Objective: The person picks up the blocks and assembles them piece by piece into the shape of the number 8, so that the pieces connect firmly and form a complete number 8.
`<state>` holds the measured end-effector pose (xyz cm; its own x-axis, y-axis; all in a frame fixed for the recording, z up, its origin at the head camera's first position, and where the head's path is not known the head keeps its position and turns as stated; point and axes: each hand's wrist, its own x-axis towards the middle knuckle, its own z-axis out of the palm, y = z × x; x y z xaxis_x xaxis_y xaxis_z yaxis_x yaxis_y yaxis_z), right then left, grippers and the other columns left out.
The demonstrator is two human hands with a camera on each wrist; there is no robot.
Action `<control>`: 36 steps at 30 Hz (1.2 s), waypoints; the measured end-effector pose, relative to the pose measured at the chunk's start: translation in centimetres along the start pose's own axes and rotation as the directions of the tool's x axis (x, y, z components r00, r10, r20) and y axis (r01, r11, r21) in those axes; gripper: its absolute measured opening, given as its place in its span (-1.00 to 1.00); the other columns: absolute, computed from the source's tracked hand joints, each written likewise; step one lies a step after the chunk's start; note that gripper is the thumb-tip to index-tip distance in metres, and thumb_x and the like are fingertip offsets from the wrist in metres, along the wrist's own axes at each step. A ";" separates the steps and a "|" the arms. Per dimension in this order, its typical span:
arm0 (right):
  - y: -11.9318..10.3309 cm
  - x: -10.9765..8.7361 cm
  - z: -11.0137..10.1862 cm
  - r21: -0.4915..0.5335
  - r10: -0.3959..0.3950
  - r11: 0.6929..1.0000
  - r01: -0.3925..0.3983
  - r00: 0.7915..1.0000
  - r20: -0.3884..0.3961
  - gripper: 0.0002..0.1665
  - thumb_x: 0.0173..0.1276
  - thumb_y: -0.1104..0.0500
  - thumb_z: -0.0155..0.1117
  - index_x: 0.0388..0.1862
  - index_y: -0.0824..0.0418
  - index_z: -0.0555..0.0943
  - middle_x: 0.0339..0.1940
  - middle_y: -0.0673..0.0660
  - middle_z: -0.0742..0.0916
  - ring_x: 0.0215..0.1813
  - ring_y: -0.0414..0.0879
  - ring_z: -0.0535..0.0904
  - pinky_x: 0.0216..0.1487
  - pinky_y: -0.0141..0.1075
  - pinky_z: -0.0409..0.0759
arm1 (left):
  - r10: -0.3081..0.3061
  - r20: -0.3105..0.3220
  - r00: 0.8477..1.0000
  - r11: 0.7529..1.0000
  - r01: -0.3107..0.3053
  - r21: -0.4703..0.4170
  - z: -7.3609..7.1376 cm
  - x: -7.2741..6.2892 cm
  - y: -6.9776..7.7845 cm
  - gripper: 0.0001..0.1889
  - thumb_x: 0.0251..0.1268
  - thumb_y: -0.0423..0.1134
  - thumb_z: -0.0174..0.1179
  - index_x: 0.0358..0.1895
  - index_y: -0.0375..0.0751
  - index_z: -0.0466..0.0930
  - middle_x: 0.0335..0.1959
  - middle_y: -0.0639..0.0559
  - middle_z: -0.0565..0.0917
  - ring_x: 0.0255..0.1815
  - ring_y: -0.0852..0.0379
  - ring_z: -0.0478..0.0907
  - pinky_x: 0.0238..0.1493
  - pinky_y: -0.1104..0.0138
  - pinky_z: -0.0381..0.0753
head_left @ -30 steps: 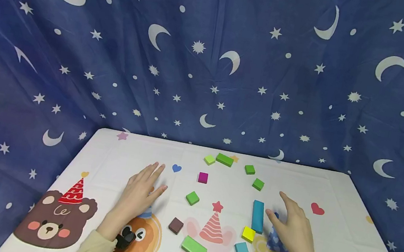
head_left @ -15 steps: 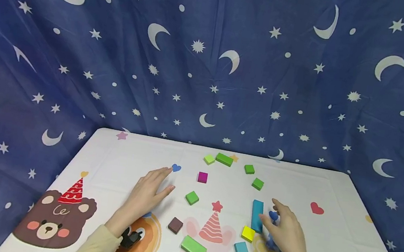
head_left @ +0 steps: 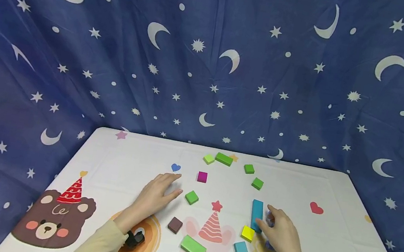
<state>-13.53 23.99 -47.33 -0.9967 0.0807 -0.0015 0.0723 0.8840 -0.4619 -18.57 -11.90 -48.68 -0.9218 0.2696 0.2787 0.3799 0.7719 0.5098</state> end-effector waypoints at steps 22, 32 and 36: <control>-0.4 0.7 1.5 0.020 0.036 0.999 -0.038 0.997 0.062 -0.15 0.12 0.01 0.44 0.27 0.47 0.39 -0.42 0.14 0.55 -0.42 -0.07 0.40 -0.44 -0.31 0.35 | -0.026 0.143 0.989 0.986 0.049 -0.158 1.8 1.2 0.2 -0.49 0.21 -0.06 0.29 0.22 -0.15 0.52 0.04 -0.01 0.64 -0.05 0.11 0.57 -0.05 0.21 0.56; -0.7 0.9 1.7 0.008 0.058 0.998 -0.059 0.996 0.073 -0.08 0.10 -0.01 0.45 0.28 0.53 0.35 -0.32 0.22 0.63 -0.34 -0.03 0.48 -0.15 -0.02 0.65 | 0.013 0.139 0.990 0.989 0.008 -0.147 2.6 1.6 0.2 -0.58 0.11 -0.12 0.36 0.05 -0.18 0.62 -0.24 0.04 0.63 -0.25 0.17 0.53 -0.24 0.37 0.48; -0.7 1.0 1.7 0.005 0.069 0.998 -0.070 0.994 0.082 -0.05 0.10 -0.01 0.46 0.30 0.53 0.32 -0.32 0.22 0.65 -0.33 -0.02 0.50 -0.07 0.05 0.64 | 0.059 0.126 0.990 0.991 -0.043 -0.129 2.9 1.6 0.1 -0.58 0.06 -0.15 0.39 0.00 -0.24 0.63 -0.31 0.03 0.60 -0.34 0.18 0.49 -0.32 0.42 0.43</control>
<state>-14.60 22.62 -48.52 -0.9889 0.1038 -0.1062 0.1417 0.8739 -0.4650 -20.24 -9.72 -50.53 -0.9002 0.3850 0.2036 0.4256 0.6786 0.5986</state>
